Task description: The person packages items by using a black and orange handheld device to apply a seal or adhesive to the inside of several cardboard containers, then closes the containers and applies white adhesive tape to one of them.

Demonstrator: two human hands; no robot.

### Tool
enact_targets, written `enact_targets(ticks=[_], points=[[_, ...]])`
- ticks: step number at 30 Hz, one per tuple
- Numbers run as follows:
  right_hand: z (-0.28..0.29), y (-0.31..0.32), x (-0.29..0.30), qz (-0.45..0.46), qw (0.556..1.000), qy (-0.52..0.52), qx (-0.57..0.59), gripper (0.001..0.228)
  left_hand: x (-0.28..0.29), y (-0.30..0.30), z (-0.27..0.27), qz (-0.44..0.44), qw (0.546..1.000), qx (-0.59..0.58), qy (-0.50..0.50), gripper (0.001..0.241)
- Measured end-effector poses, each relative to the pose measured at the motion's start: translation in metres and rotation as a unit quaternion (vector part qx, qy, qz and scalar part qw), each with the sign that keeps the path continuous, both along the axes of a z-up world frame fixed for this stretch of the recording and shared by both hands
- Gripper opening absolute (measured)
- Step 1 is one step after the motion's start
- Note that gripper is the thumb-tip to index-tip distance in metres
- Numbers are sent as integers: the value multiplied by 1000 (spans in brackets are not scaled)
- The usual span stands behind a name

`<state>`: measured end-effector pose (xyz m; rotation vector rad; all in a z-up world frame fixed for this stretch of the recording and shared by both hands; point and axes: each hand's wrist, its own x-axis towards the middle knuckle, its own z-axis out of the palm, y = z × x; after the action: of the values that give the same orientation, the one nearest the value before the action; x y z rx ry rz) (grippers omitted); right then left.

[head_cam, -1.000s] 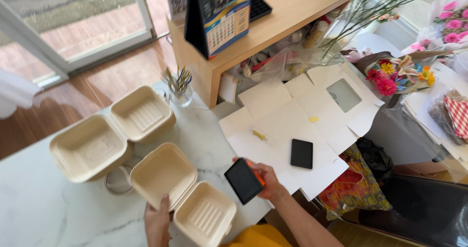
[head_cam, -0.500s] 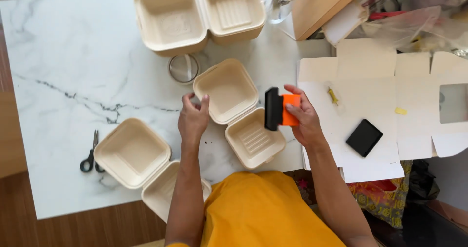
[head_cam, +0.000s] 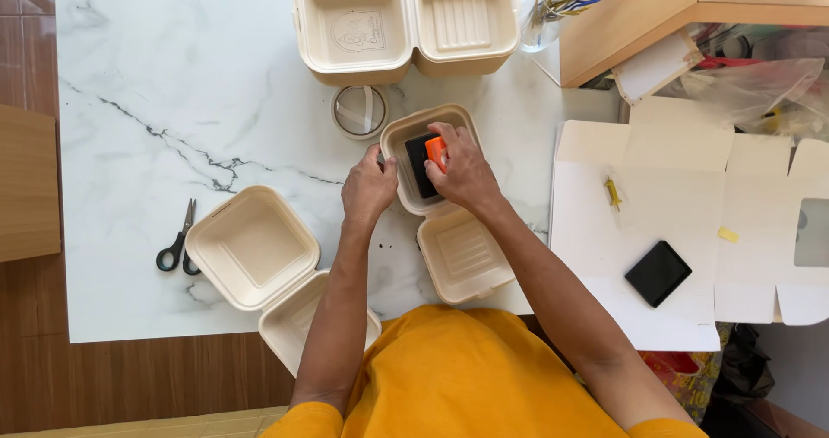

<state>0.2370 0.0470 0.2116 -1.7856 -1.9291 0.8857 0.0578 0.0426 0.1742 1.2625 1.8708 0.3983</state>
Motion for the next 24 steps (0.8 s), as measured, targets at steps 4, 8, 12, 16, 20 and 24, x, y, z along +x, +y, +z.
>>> enact_targets(ticks=[4,8,12,16,20,24], points=[[-14,6,-4,19,999,-46,18,62,0,4,-2,-2,1000,-8,-3,42],[-12,9,-8,20,999,-44,-19,63,2,7,-3,-2,1000,-10,-5,42],[-8,10,-13,20,996,-78,-36,63,3,9,-9,-10,1000,-9,4,37],[-8,13,-13,28,994,-94,-43,65,4,13,-15,-17,1000,1,15,36],[-7,18,-9,48,994,-93,-37,68,5,16,-15,-12,1000,3,14,38],[8,26,-7,27,993,-114,-7,58,4,18,-13,-10,1000,0,16,43]])
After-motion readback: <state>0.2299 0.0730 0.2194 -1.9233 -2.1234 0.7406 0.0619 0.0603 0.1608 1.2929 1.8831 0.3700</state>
